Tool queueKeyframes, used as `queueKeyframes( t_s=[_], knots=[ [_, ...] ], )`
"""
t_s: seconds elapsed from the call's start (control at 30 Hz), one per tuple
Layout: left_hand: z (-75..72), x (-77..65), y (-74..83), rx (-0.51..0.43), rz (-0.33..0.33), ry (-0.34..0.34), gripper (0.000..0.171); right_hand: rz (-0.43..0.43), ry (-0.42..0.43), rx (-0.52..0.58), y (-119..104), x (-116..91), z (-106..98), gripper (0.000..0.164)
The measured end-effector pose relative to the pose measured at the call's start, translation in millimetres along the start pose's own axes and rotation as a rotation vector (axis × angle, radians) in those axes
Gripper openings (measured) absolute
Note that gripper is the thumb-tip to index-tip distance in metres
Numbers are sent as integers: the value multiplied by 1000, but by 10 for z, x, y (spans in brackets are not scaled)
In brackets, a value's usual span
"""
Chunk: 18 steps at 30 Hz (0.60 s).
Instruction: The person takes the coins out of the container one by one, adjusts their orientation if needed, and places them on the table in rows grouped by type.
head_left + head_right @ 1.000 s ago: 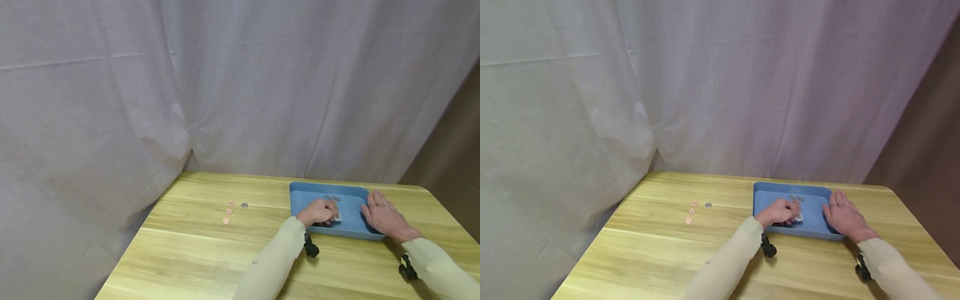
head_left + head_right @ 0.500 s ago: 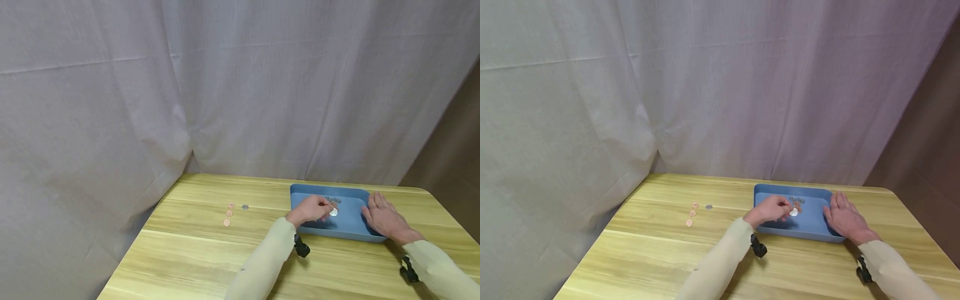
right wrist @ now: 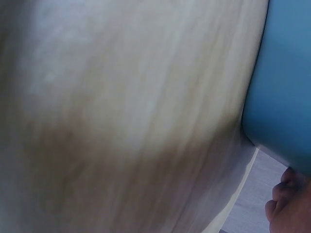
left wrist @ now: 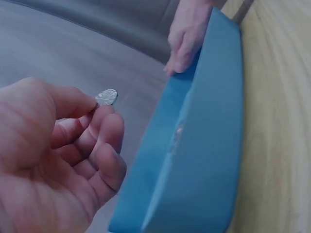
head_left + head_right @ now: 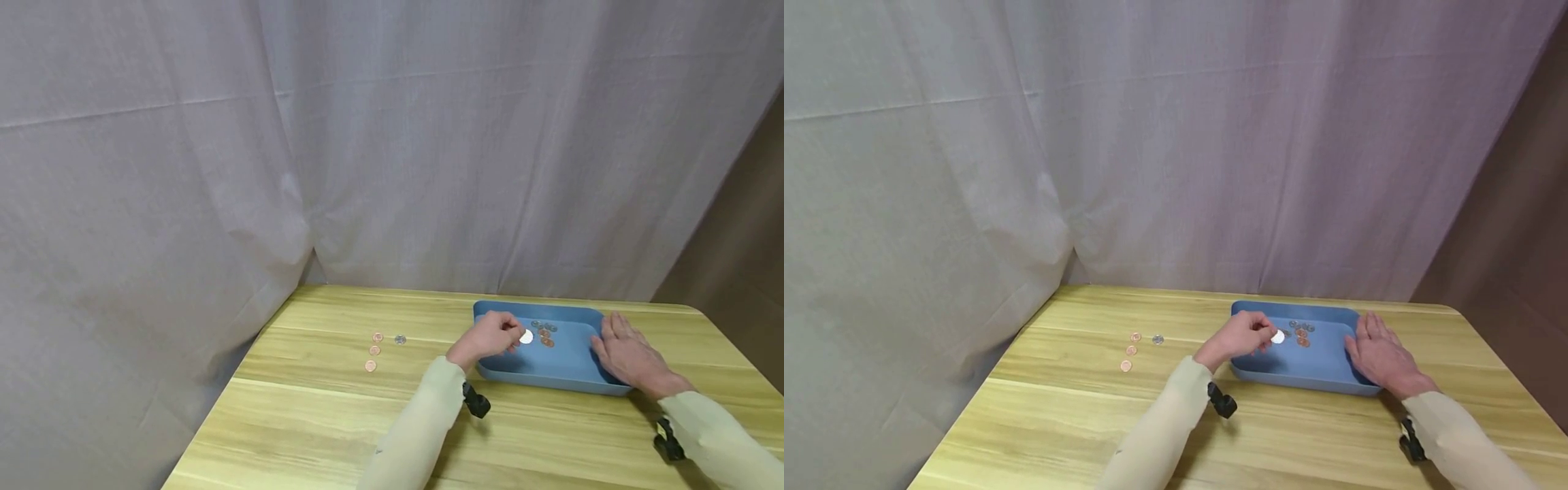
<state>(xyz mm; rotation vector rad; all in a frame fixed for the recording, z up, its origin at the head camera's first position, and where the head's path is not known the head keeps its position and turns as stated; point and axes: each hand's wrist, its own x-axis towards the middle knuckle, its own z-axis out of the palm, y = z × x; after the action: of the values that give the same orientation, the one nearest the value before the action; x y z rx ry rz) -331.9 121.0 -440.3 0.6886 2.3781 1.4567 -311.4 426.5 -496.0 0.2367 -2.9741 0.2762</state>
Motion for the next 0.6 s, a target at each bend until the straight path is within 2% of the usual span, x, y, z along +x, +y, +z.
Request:
queueKeyframes(
  t_s=[0.17, 0.27, 0.43, 0.6],
  knots=[
    [-110, -56, -48, 54, 32, -7, 18, 0, -3, 2, -2, -2, -8, 73],
    [-161, -90, -123, 40, 43, 2, 17, 3, -7, 6, 1, 1, -4, 74],
    [-242, -136, -256, 10, 53, 60, 16, -3, 2, 5, 9, -1, 10, 74],
    [-336, -178, -318, 1, 53, 110, 18, 3, -4, 4, 4, 2, -9, 75]
  ],
)
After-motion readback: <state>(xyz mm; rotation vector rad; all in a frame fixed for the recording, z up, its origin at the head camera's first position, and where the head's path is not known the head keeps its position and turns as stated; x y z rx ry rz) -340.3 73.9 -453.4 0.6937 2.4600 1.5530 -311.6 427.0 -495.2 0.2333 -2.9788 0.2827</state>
